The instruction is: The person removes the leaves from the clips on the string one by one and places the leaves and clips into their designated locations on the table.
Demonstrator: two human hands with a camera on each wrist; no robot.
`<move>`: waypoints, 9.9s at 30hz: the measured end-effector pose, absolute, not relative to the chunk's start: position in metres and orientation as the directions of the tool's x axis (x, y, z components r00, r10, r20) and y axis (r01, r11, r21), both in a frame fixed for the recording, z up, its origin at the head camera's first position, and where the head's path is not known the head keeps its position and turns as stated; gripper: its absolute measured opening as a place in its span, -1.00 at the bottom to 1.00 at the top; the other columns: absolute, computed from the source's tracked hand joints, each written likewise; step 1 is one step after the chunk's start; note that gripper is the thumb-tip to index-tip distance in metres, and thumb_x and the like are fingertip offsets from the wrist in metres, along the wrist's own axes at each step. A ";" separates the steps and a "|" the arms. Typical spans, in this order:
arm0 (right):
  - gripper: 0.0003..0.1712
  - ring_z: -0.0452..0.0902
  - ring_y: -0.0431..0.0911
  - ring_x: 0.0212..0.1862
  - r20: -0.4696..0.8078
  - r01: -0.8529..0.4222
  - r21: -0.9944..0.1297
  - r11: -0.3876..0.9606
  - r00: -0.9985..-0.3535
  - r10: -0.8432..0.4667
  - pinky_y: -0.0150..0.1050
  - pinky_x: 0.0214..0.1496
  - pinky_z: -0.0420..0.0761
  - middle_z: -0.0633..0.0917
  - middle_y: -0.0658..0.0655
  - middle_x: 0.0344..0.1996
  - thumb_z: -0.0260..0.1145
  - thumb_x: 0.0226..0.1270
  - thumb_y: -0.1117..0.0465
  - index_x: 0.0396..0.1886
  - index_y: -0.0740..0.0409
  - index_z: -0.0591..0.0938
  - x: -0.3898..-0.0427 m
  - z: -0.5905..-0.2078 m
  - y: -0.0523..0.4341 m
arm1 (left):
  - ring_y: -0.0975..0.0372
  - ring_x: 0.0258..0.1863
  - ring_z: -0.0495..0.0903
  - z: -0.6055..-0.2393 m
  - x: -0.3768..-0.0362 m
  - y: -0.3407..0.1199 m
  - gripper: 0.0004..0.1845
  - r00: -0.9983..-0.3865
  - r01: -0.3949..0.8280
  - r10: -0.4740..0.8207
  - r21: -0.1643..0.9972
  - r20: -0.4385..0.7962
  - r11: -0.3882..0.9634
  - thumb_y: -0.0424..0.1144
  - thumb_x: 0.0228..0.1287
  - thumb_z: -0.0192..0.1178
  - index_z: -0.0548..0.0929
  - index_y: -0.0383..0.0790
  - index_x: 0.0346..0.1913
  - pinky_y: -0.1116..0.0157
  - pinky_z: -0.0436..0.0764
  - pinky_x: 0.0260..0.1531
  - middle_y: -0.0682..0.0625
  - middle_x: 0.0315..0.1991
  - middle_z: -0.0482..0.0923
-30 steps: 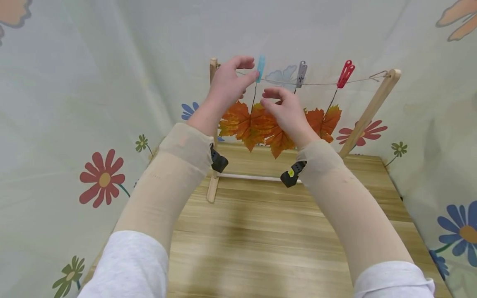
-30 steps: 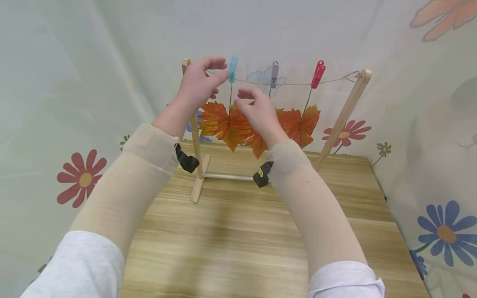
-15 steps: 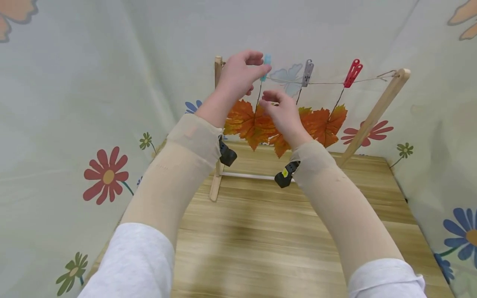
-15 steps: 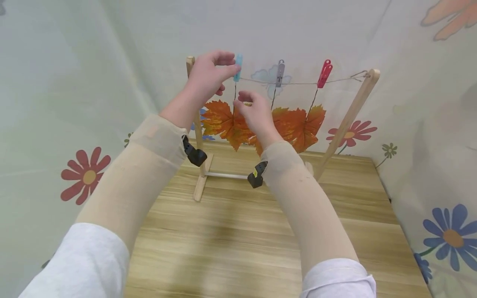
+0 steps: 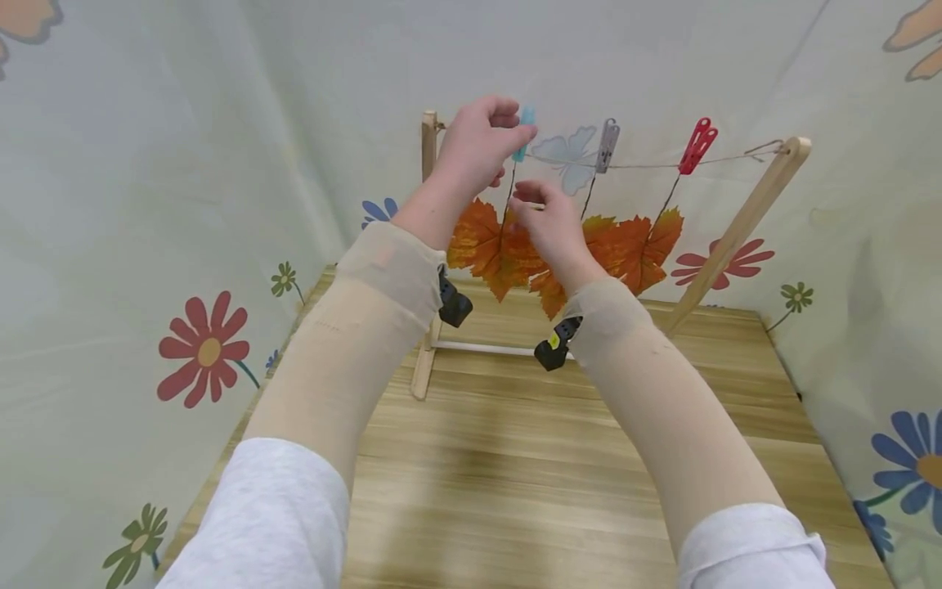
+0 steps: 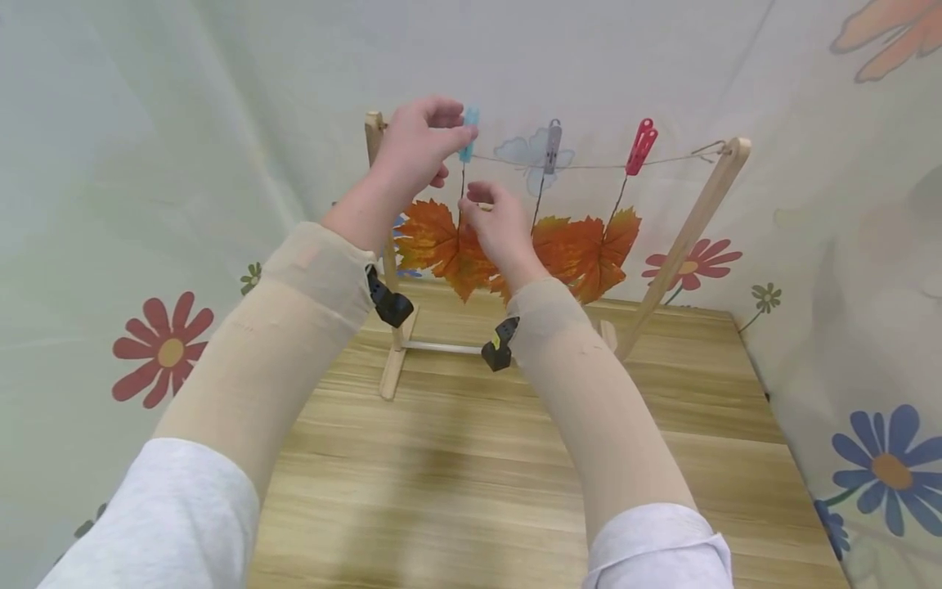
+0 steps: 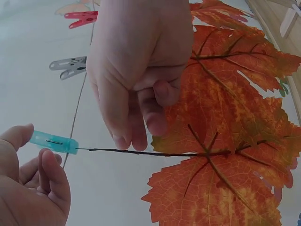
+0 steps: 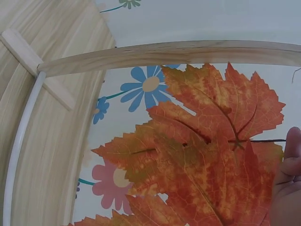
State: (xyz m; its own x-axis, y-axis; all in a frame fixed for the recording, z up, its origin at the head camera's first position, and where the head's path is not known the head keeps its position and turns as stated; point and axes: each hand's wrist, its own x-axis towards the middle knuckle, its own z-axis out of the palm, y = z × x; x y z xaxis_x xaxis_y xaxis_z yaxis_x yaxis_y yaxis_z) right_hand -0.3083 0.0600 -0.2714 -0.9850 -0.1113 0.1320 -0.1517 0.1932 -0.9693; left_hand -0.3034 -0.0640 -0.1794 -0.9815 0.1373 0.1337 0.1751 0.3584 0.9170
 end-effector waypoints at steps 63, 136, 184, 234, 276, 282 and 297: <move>-0.75 0.38 0.06 -0.42 0.178 -0.182 -0.966 0.184 -0.983 -0.039 -0.22 -0.34 0.48 0.50 0.07 -0.26 0.19 0.14 0.07 -0.19 0.01 0.50 -0.306 -0.274 0.057 | 0.28 -0.07 0.32 -0.175 -0.305 -0.069 -0.67 -0.947 0.312 0.224 0.820 0.229 0.481 -0.06 0.18 0.04 0.43 0.02 0.02 0.32 0.34 -0.14 0.09 -0.07 0.36; -0.76 0.31 0.15 -0.63 0.166 -0.200 -0.950 0.239 -0.974 -0.152 0.08 -0.49 0.43 0.55 0.01 -0.27 0.22 0.11 0.00 -0.26 -0.04 0.49 -0.288 -0.336 0.037 | 0.25 -0.16 0.37 -0.270 -0.303 -0.116 -0.68 -0.929 0.354 0.015 0.874 0.371 0.332 -0.03 0.13 0.10 0.49 -0.04 -0.06 0.29 0.38 -0.19 0.09 -0.16 0.42; -0.65 0.24 0.18 -0.68 0.112 -0.125 -0.984 0.127 -0.989 -0.100 0.01 -0.66 0.36 0.51 0.10 -0.30 0.24 0.06 -0.04 -0.22 0.05 0.51 -0.263 -0.406 0.072 | 0.20 -0.24 0.40 -0.370 -0.294 -0.114 -0.67 -0.990 0.136 0.017 0.951 0.137 0.279 0.02 0.09 0.12 0.52 -0.03 -0.09 0.25 0.39 -0.26 0.07 -0.18 0.42; -0.60 0.18 -0.24 -0.77 0.165 -0.180 -0.983 -0.047 -0.961 0.220 -0.40 -0.78 0.26 0.48 0.06 -0.41 0.31 0.03 0.08 -0.24 0.25 0.46 -0.257 -0.496 0.159 | 0.33 -0.82 0.15 -0.437 -0.288 -0.127 -0.55 -0.995 -0.018 0.093 0.991 -0.031 0.135 -0.03 0.05 0.19 0.45 -0.08 0.02 0.43 0.21 -0.83 0.00 -0.12 0.41; -0.55 0.18 -0.28 -0.79 0.116 -0.218 -0.956 -0.196 -0.894 0.433 -0.43 -0.86 0.22 0.52 0.14 -0.40 0.36 -0.04 0.09 -0.17 0.17 0.46 -0.277 -0.619 0.236 | 0.33 -0.77 0.22 -0.490 -0.276 -0.143 -0.55 -0.989 -0.111 0.085 0.983 -0.125 0.147 -0.09 0.07 0.18 0.41 -0.06 0.06 0.44 0.30 -0.77 0.00 -0.09 0.42; -0.56 0.18 -0.30 -0.81 0.065 -0.201 -0.943 -0.265 -0.892 0.447 -0.45 -0.87 0.19 0.56 0.17 -0.38 0.38 -0.06 0.13 -0.19 0.19 0.44 -0.267 -0.616 0.236 | 0.33 -0.82 0.18 -0.500 -0.273 -0.144 -0.59 -0.987 -0.132 0.073 0.980 -0.143 0.148 -0.14 0.03 0.23 0.43 -0.09 -0.02 0.43 0.25 -0.82 0.00 -0.14 0.47; -0.63 0.20 -0.31 -0.80 0.036 -0.150 -0.966 -0.209 -0.883 0.468 -0.46 -0.86 0.21 0.58 0.23 -0.29 0.30 0.05 0.20 -0.14 0.10 0.40 -0.256 -0.620 0.239 | 0.30 -0.85 0.17 -0.512 -0.257 -0.144 -0.61 -0.971 -0.186 0.112 0.964 -0.210 0.191 -0.28 0.08 0.18 0.36 -0.24 -0.01 0.42 0.24 -0.84 -0.13 -0.06 0.44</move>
